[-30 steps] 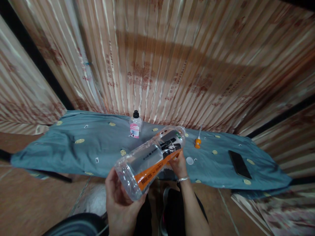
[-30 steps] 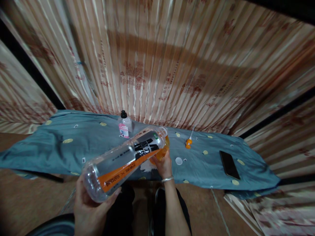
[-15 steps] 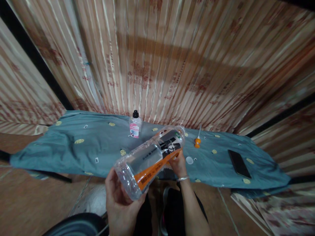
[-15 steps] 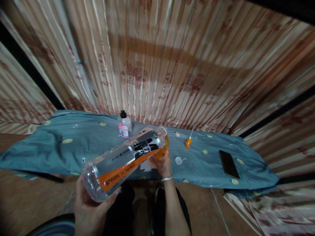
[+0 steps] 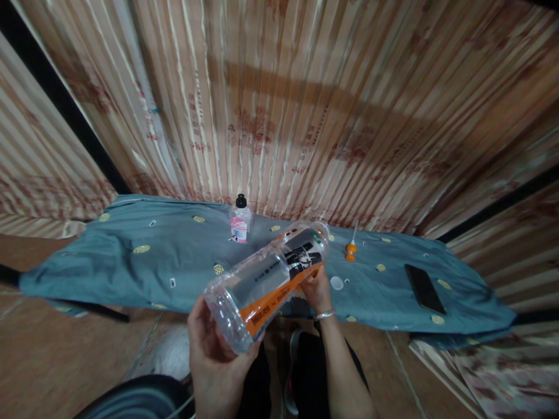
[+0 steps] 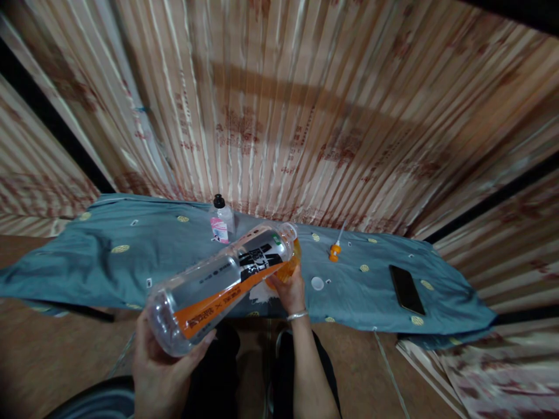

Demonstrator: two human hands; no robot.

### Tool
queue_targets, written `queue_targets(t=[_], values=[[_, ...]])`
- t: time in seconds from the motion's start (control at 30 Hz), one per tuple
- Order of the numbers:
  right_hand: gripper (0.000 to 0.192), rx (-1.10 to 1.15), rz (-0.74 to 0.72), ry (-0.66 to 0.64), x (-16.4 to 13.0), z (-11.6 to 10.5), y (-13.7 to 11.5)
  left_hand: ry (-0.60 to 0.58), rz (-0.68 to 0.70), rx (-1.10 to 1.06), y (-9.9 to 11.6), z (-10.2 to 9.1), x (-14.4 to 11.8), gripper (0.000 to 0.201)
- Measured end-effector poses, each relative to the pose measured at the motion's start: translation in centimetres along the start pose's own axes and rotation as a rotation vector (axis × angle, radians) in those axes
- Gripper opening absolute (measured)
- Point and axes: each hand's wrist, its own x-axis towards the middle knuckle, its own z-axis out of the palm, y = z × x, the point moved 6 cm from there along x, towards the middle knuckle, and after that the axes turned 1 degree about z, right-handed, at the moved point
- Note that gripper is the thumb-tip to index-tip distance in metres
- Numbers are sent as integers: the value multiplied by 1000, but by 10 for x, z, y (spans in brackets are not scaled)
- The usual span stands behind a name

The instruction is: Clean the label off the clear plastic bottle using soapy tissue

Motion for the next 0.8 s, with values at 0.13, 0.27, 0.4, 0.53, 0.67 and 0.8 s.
queue_targets(t=[0.13,0.27,0.4,0.53,0.67,0.8], values=[[67,-5,-12,4,1,0,-1,3,7,30,0,-1,0,85],[64,9,-5,-6,1,0,-1,11,27,48,-2,-3,1,89],[62,33,13,3,1,0,-1,-2,42,28,-1,0,1,87],[63,36,23,9,1,0,0,2,68,13,1,1,2,85],[66,28,23,-16,1,1,1,-10,77,33,1,1,2,87],[70,50,18,-27,1,1,0,-17,95,71,-3,-5,6,88]])
